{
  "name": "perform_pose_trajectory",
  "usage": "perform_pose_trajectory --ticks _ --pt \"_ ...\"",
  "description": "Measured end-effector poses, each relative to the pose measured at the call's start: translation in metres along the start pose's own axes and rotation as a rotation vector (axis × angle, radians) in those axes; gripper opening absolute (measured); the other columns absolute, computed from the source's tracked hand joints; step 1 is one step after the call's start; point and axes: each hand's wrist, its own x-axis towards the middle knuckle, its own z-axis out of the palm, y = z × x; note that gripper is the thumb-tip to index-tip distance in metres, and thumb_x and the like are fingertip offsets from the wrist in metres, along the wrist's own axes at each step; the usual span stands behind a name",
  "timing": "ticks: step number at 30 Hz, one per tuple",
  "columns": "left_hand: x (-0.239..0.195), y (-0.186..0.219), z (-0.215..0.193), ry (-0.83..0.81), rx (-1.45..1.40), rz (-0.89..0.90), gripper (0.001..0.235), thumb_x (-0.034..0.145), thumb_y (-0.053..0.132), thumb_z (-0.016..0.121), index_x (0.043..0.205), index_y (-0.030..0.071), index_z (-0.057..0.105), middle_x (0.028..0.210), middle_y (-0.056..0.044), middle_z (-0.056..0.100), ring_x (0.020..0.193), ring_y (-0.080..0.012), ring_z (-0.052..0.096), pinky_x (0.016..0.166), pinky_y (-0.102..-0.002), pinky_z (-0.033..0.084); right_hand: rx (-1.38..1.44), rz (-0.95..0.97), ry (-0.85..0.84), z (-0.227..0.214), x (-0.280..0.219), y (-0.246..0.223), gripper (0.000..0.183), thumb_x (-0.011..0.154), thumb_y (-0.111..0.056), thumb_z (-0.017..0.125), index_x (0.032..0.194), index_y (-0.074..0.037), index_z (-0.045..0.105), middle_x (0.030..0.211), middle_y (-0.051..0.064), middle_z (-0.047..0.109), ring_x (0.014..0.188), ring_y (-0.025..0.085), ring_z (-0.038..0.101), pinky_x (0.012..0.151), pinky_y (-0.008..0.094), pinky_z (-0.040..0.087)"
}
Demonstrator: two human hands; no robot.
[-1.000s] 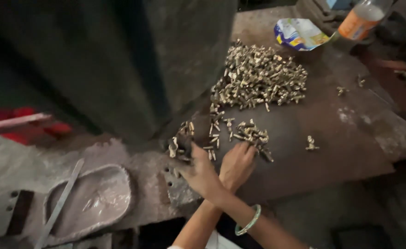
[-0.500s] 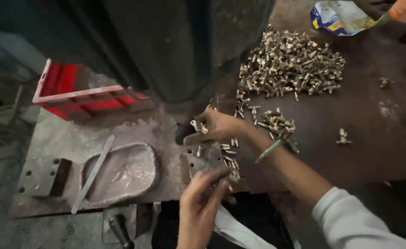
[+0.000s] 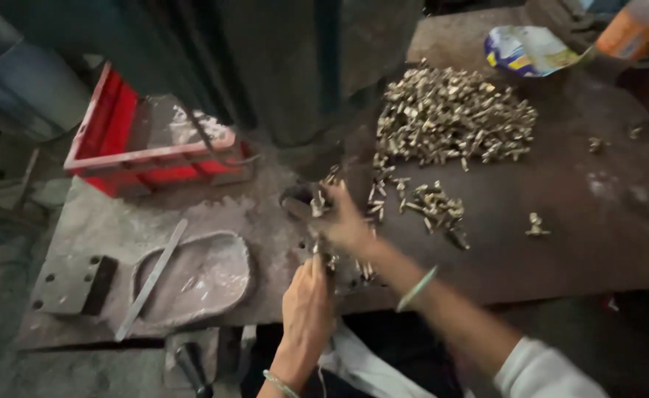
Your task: The person picks up small brass fittings one at a time from a pile on the workbench, holds each under a running drill press to drill it, dips the drilled fitting into a tray of liquid, and places it with the finished pieces on the table.
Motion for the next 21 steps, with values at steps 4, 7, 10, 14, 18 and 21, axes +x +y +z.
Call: perform_pose_trajectory --ticks 4,7,10,14,18,21 --pt "0.037 0.019 0.091 0.002 0.027 0.181 0.019 0.090 0.011 0.057 0.108 0.004 0.058 0.103 -0.017 0.064 0.097 -0.0357 0.065 0.078 -0.044 0.055 0.115 -0.141 0.451 0.038 -0.005 -0.012 0.025 0.089 -0.017 0.082 0.096 -0.014 0.059 0.066 -0.003 0.059 0.054 0.008 0.057 0.048 0.028 0.044" --pt "0.070 0.063 0.135 -0.080 0.011 0.324 0.017 0.090 0.012 0.059 0.107 0.007 0.062 0.101 -0.014 0.064 0.095 -0.0337 0.066 0.071 -0.044 0.056 0.077 -0.128 0.534 0.047 -0.011 -0.035 0.027 0.092 -0.021 0.081 0.087 -0.007 0.058 0.060 -0.001 0.056 0.047 0.010 0.053 0.043 0.029 0.038" --pt "0.094 0.082 0.171 0.060 0.068 0.466 0.024 0.085 0.007 0.062 0.108 0.006 0.064 0.105 -0.014 0.064 0.092 -0.0318 0.068 0.064 -0.041 0.058 0.078 -0.115 0.510 0.040 -0.013 -0.035 0.028 0.093 -0.022 0.080 0.087 -0.007 0.058 0.059 0.000 0.057 0.046 0.011 0.053 0.043 0.029 0.038" --pt "0.070 0.087 0.156 0.131 0.063 0.311 0.018 0.082 0.007 0.069 0.099 0.010 0.068 0.093 -0.011 0.064 0.088 -0.0306 0.069 0.069 -0.046 0.055 0.203 -0.037 0.348 0.008 0.003 0.011 0.043 0.082 -0.015 0.081 0.115 -0.026 0.056 0.071 -0.006 0.064 0.055 0.008 0.063 0.050 0.027 0.050" --pt "-0.005 0.050 0.044 -0.037 -0.428 0.316 0.023 0.073 0.016 0.081 0.089 0.003 0.071 0.093 -0.016 0.067 0.086 -0.0403 0.066 0.073 -0.049 0.054 -0.168 0.318 0.028 0.001 -0.010 -0.064 0.020 0.091 -0.021 0.075 0.103 -0.005 0.071 0.065 0.003 0.057 0.052 0.017 0.058 0.045 0.034 0.041" --pt "-0.030 0.017 -0.026 -0.006 -0.620 0.199 0.027 0.070 0.003 0.073 0.097 0.004 0.077 0.107 -0.015 0.072 0.098 -0.0371 0.070 0.082 -0.044 0.058 -0.014 -0.372 0.034 0.011 0.003 -0.029 0.020 0.098 -0.014 0.077 0.114 -0.003 0.072 0.097 0.002 0.071 0.085 0.009 0.064 0.072 0.028 0.052"
